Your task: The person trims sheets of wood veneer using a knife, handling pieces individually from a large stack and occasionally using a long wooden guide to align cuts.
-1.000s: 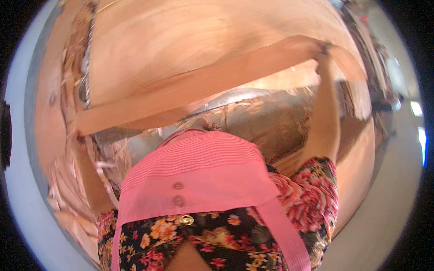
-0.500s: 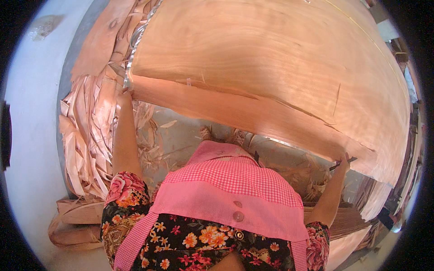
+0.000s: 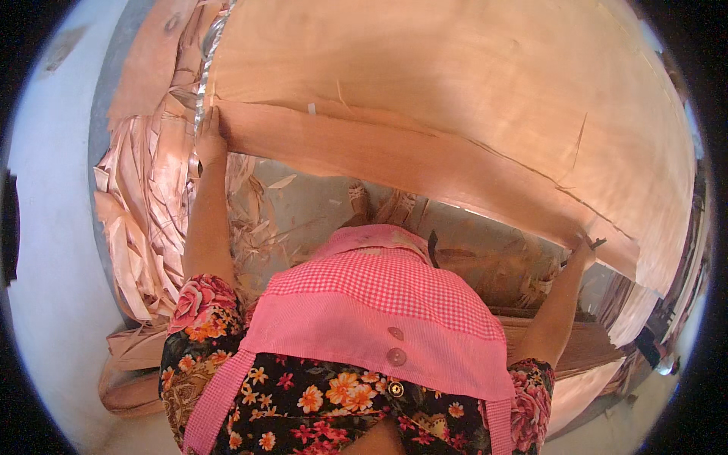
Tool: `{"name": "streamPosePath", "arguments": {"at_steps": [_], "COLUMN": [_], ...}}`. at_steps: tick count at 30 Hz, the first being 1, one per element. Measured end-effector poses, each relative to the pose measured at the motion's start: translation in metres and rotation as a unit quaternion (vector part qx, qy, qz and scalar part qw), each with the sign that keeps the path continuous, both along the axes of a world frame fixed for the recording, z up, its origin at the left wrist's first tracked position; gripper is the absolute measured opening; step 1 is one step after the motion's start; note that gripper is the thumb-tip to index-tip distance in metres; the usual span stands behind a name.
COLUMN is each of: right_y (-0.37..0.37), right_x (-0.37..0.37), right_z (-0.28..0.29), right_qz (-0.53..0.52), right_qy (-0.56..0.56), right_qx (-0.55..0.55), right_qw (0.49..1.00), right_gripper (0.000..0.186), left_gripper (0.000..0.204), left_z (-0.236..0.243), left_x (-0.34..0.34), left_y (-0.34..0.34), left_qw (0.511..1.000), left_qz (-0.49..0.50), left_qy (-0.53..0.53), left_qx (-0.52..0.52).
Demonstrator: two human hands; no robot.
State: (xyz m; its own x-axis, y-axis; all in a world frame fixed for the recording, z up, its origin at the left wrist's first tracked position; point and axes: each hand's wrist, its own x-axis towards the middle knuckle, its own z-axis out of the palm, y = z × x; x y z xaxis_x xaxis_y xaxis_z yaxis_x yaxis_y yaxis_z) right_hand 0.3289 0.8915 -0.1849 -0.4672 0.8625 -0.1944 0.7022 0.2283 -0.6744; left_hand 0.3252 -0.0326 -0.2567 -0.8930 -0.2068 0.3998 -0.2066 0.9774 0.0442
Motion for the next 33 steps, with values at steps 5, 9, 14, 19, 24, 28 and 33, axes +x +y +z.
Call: {"name": "streamPosePath", "arguments": {"at_steps": [5,9,14,19,24,28,33], "right_y": [0.072,0.088,0.045,0.023,0.012,-0.001,0.002], "right_x": [0.003,-0.011,-0.022,-0.023,-0.023,-0.016,-0.013], "right_z": [0.012,-0.016,-0.017,-0.007,-0.005,0.012,0.011], "right_qz": [-0.012,-0.046,-0.042,-0.048,-0.027,-0.012,0.027], "right_qy": [-0.021,-0.039,0.102,0.124,-0.015,-0.154,-0.235], "right_qx": [0.088,0.111,0.045,0.031,0.187,0.297,0.231], "right_qw": [0.996,0.992,0.993,0.991,0.982,0.942,0.944], "right_gripper": [0.022,0.031,0.017,0.015,0.016,0.027,0.033], "left_gripper": [0.04,0.056,0.073,0.077,0.071,0.058,0.072], "left_z": [-0.039,-0.019,0.01,0.0,-0.005,-0.029,-0.035], "left_x": [-0.009,0.002,0.01,0.001,0.009,-0.003,-0.014], "left_y": [0.063,0.061,0.033,0.027,-0.002,-0.022,-0.024], "left_qw": [0.993,0.983,0.969,0.976,0.987,0.988,0.934], "left_qz": [-0.001,0.089,0.115,0.155,0.101,0.027,0.095], "left_qy": [-0.075,-0.152,-0.208,-0.153,-0.123,-0.135,-0.163], "left_qx": [-0.09,0.049,-0.071,0.009,0.015,0.077,-0.304]}}
